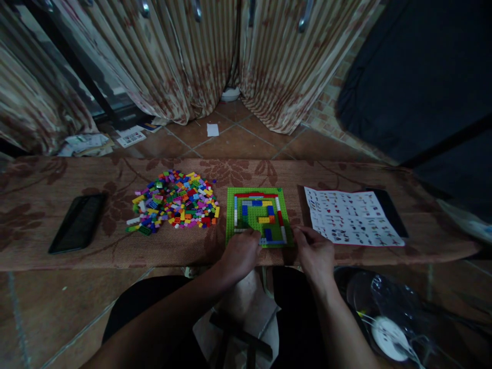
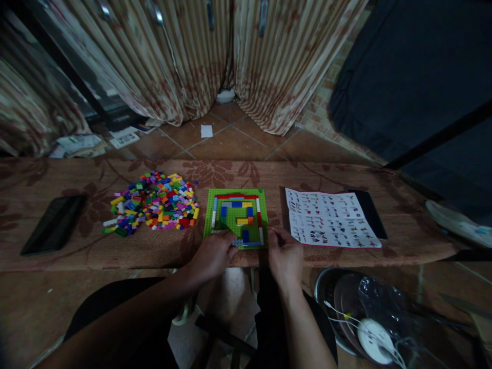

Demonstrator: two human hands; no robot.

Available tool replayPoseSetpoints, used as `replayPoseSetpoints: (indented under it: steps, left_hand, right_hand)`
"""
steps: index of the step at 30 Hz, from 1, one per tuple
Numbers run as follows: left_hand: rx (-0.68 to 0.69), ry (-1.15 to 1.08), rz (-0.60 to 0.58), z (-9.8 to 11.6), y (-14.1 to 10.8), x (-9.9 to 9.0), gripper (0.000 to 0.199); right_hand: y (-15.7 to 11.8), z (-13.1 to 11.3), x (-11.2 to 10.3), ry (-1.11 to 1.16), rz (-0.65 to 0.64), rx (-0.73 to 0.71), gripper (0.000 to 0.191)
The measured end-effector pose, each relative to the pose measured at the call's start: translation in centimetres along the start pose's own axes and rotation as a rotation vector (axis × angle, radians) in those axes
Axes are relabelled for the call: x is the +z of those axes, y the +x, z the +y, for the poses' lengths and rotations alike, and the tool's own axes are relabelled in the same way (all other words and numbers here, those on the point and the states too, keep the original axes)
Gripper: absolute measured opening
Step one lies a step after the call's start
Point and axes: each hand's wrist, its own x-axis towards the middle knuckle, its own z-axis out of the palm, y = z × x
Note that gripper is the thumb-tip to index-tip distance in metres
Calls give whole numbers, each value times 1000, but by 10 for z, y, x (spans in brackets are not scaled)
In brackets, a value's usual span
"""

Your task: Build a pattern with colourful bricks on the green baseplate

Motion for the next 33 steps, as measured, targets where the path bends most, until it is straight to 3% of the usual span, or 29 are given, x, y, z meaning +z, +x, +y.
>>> replayPoseSetpoints:
  steps: [22,27,33]
  left_hand:
    - [-19,-16,14,1,0,2,18]
    - [-67,-92,154,-3,-6,-12,23]
    - [-146,-315,496,-36,-3,-48,19]
  right_hand:
    - [-2,-2,1,-9,-25,-51,37]
    - [-9,-9,3,-28,-90,-191,31]
    - [-19,-16,15,-143,-361,-464,22]
